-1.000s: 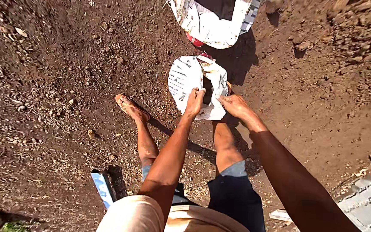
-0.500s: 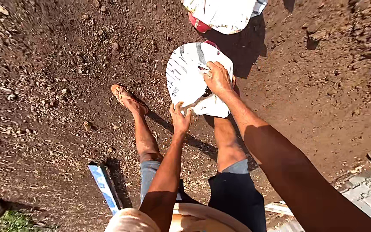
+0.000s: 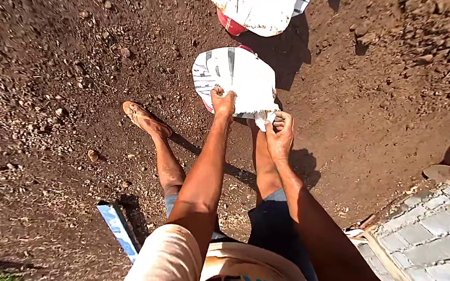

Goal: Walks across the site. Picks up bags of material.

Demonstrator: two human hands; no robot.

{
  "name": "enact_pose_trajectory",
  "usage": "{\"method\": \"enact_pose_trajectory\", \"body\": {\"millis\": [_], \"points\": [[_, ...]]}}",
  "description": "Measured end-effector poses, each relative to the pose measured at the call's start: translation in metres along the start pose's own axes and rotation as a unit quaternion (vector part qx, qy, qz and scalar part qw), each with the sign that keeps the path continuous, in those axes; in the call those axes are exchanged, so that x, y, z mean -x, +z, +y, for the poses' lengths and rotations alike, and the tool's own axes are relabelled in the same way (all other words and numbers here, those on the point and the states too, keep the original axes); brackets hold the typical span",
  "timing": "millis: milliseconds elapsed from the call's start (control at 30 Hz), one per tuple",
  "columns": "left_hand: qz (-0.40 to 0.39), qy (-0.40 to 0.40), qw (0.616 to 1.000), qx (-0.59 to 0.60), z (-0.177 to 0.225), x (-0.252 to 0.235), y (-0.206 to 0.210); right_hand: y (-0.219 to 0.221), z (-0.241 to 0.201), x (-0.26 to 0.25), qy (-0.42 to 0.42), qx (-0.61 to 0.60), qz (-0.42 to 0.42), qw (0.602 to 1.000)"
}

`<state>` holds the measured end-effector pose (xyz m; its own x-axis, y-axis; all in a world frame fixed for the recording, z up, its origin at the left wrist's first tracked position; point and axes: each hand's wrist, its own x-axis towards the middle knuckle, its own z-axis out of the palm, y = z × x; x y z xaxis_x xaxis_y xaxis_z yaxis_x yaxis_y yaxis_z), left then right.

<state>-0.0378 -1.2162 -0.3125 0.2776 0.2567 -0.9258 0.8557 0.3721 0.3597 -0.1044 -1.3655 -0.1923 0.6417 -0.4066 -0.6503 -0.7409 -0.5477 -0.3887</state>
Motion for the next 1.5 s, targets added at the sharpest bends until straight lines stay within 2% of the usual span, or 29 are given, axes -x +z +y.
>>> {"method": "enact_pose_trajectory", "body": {"millis": [67,100,133,167,200,267,300,367,433,500,567,600,700,767,833,900,933,1033,1100,1200,1267,1333,1400,1500], "points": [[-0.002,0.046,0.999,-0.001,-0.004,0.005,-0.005,-0.003,0.027,-0.009,0.175,-0.168,-0.011,0.97],[-0.003,0.076,0.996,-0.049,-0.006,0.008,-0.008,0.001,0.035,-0.017,0.241,-0.259,-0.034,0.935],[0.0,0.103,0.985,-0.135,-0.006,0.011,-0.01,0.007,0.037,-0.026,0.264,-0.325,-0.059,0.906],[0.005,0.127,0.962,-0.242,-0.002,0.014,-0.011,0.015,0.032,-0.037,0.24,-0.353,-0.077,0.901],[0.009,0.149,0.927,-0.345,0.004,0.016,-0.012,0.023,0.021,-0.049,0.188,-0.329,-0.088,0.921],[0.03,0.2,0.848,-0.49,0.01,0.011,-0.018,0.034,-0.007,-0.076,0.075,-0.143,-0.082,0.983],[0.042,0.223,0.814,-0.534,0.012,0.008,-0.023,0.036,-0.022,-0.085,0.035,-0.049,-0.08,0.995],[0.058,0.268,0.789,-0.549,0.018,0.003,-0.028,0.037,-0.048,-0.102,-0.005,0.052,-0.096,0.994],[0.015,0.309,0.815,-0.49,0.018,0.0,-0.035,0.042,-0.056,-0.115,-0.014,0.055,-0.121,0.991],[-0.126,0.353,0.84,-0.393,0.006,-0.005,-0.045,0.043,-0.052,-0.125,-0.021,0.022,-0.156,0.987],[-0.251,0.386,0.818,-0.346,-0.009,-0.008,-0.049,0.038,-0.043,-0.129,-0.038,-0.015,-0.202,0.979],[-0.275,0.396,0.803,-0.351,-0.015,-0.008,-0.047,0.033,-0.041,-0.129,-0.047,-0.01,-0.222,0.974],[-0.235,0.41,0.784,-0.403,-0.03,-0.014,-0.025,0.016,-0.045,-0.124,-0.104,0.077,-0.274,0.953],[-0.155,0.413,0.802,-0.403,-0.04,-0.024,0.003,0.019,-0.052,-0.114,-0.146,0.144,-0.293,0.934],[-0.063,0.409,0.829,-0.377,-0.042,-0.033,0.032,0.025,-0.056,-0.106,-0.21,0.2,-0.275,0.917],[-0.008,0.384,0.843,-0.377,-0.03,-0.037,0.053,0.017,-0.063,-0.103,-0.234,0.219,-0.239,0.917],[-0.009,0.358,0.846,-0.395,-0.023,-0.038,0.059,0.01,-0.066,-0.102,-0.225,0.197,-0.213,0.93],[-0.055,0.276,0.853,-0.44,-0.019,-0.047,0.053,-0.012,-0.051,-0.096,-0.149,0.026,-0.125,0.981],[-0.107,0.255,0.858,-0.433,-0.018,-0.052,0.034,-0.017,-0.027,-0.096,-0.093,-0.055,-0.058,0.992],[-0.173,0.261,0.861,-0.401,-0.008,-0.056,-0.002,-0.004,0.011,-0.098,0.052,-0.126,0.015,0.991],[-0.187,0.29,0.87,-0.352,0.003,-0.065,-0.03,0.018,0.03,-0.107,0.128,-0.157,0.016,0.979],[-0.198,0.294,0.891,-0.283,0.022,-0.081,-0.065,0.05,0.047,-0.124,0.17,-0.175,-0.007,0.97],[-0.195,0.237,0.933,-0.188,0.048,-0.096,-0.099,0.085,0.057,-0.143,0.2,-0.184,-0.041,0.962],[-0.128,0.19,0.971,-0.072,0.08,-0.131,-0.132,0.149,0.051,-0.177,0.243,-0.227,-0.072,0.94]]}}
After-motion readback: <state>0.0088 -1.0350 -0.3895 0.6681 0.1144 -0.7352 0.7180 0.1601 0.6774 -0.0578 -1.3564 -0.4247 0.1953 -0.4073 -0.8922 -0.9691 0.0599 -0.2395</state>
